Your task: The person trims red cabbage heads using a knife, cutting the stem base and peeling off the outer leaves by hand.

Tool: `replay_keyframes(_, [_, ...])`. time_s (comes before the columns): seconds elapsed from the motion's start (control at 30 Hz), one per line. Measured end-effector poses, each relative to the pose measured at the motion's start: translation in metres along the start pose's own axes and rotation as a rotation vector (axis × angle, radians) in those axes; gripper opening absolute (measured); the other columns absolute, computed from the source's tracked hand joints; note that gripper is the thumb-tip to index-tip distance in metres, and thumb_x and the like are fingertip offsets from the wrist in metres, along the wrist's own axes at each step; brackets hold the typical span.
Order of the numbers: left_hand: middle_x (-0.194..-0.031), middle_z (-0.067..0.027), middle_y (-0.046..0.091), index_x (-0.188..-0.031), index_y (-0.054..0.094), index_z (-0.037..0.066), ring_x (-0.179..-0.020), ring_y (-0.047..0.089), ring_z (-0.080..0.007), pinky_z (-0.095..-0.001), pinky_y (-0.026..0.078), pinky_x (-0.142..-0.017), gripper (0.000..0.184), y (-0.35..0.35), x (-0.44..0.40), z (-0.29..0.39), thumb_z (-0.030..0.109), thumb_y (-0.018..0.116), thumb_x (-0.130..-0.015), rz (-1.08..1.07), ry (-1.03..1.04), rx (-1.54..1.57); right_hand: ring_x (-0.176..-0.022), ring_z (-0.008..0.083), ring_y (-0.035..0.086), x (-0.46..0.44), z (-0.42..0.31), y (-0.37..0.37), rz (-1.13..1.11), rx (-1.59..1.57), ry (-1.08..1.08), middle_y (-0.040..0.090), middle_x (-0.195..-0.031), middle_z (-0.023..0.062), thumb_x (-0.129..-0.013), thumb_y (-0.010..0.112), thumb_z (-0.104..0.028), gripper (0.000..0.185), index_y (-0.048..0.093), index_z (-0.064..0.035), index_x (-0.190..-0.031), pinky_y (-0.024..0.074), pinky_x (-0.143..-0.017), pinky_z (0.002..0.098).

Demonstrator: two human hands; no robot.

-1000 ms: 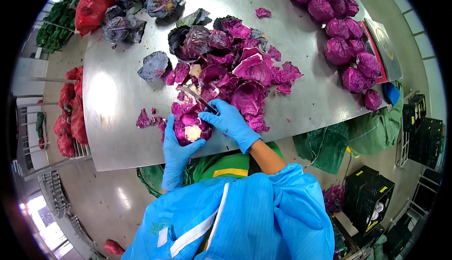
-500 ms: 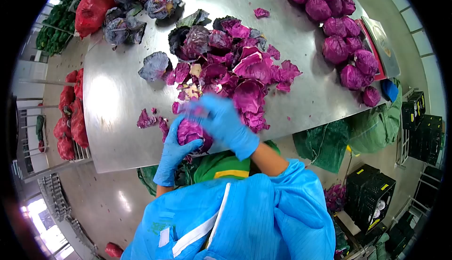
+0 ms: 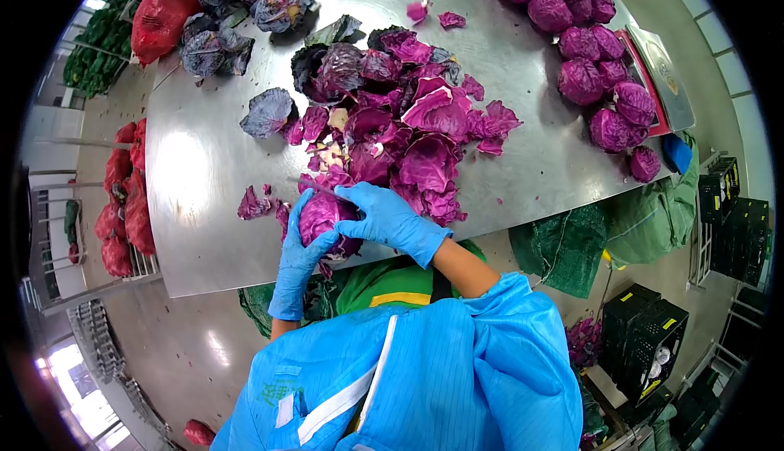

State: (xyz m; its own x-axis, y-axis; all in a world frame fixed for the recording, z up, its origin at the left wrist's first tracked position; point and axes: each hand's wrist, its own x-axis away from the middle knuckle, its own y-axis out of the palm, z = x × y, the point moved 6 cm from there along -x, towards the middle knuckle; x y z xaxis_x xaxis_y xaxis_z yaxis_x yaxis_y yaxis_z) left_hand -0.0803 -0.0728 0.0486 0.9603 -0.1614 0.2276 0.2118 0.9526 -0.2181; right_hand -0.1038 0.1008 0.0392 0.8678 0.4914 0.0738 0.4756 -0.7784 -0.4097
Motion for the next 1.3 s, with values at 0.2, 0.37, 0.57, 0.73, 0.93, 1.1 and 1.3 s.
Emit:
replay_keyframes(0.2, [-0.142, -0.0127, 0.043, -0.145, 0.034, 0.006, -0.121, 0.051, -0.0214, -0.0349, 0.044, -0.102, 0.085, 0.003, 0.002, 0.001, 0.019, 0.081, -0.075, 0.041, -0.008, 0.117, -0.088, 0.0354, 0.064, -0.003, -0.009, 0.006, 0.036, 0.204, -0.165, 0.058, -0.114, 0.0209, -0.089, 0.055, -0.045, 0.066, 0.039, -0.0083, -0.141, 0.0527, -0.072, 0.0439])
replay_keyframes(0.37, [-0.140, -0.0123, 0.045, -0.145, 0.036, 0.009, -0.122, 0.050, -0.0222, -0.0354, 0.042, -0.104, 0.084, 0.005, 0.003, -0.002, 0.021, 0.081, -0.075, 0.119, -0.104, 0.252, -0.085, 0.0292, 0.066, -0.012, 0.001, 0.017, 0.217, 0.333, -0.317, 0.061, -0.111, 0.0187, -0.092, 0.053, -0.043, 0.061, 0.039, -0.0127, -0.143, 0.0537, -0.066, 0.0390])
replay_keyframes(0.57, [-0.138, -0.0119, 0.048, -0.141, 0.043, 0.009, -0.125, 0.047, -0.0275, -0.0403, 0.040, -0.106, 0.076, 0.022, 0.028, -0.013, 0.024, 0.078, -0.075, 0.094, -0.108, 0.356, -0.092, 0.0342, 0.064, -0.029, 0.027, -0.023, 0.430, 0.164, 0.033, 0.061, -0.112, 0.0211, -0.090, 0.056, -0.019, 0.053, 0.042, -0.0125, -0.140, 0.0529, -0.075, 0.0419])
replay_keyframes(0.73, [-0.135, -0.0167, 0.050, -0.141, 0.042, 0.012, -0.116, 0.055, -0.0324, -0.0413, 0.051, -0.092, 0.082, 0.036, 0.025, -0.027, 0.070, 0.048, -0.084, 0.130, -0.533, 1.173, -0.105, 0.0246, 0.064, 0.010, 0.003, -0.040, 0.552, -0.144, -0.041, 0.061, -0.124, 0.0164, -0.088, 0.064, -0.020, 0.056, 0.044, -0.0113, -0.140, 0.0509, -0.087, 0.0326])
replay_keyframes(0.93, [-0.124, -0.0174, 0.059, -0.139, 0.042, 0.010, -0.095, 0.063, -0.0321, -0.0434, 0.055, -0.073, 0.079, 0.009, 0.032, -0.101, 0.069, 0.042, -0.087, -0.005, -0.697, 0.429, -0.107, 0.0156, 0.060, 0.012, 0.004, -0.004, 0.282, -0.442, 0.138, 0.065, -0.119, 0.0083, -0.083, 0.073, -0.038, 0.055, 0.059, -0.0094, -0.128, 0.0465, -0.093, 0.0303])
replay_keyframes(1.1, [-0.146, -0.0149, 0.037, -0.146, 0.030, 0.003, -0.133, 0.038, -0.0258, -0.0384, 0.035, -0.108, 0.078, -0.004, 0.021, -0.002, 0.032, 0.070, -0.085, 0.212, 0.174, 0.076, -0.103, 0.0149, 0.061, -0.001, 0.013, -0.006, 0.138, -0.565, 0.280, 0.067, -0.115, 0.0096, -0.081, 0.075, -0.036, 0.051, 0.063, -0.0083, -0.123, 0.0470, -0.092, 0.0303])
replay_keyframes(1.3, [-0.146, -0.0223, 0.030, -0.146, 0.032, 0.005, -0.136, 0.033, -0.0336, -0.0413, 0.029, -0.112, 0.103, 0.005, 0.015, 0.025, 0.035, 0.086, -0.064, 0.218, 0.114, -0.488, -0.095, 0.0186, 0.063, 0.000, 0.008, -0.003, 0.042, -0.424, 0.351, 0.068, -0.104, 0.0114, -0.072, 0.081, -0.039, 0.058, 0.065, -0.0047, -0.116, 0.0492, -0.085, 0.0320])
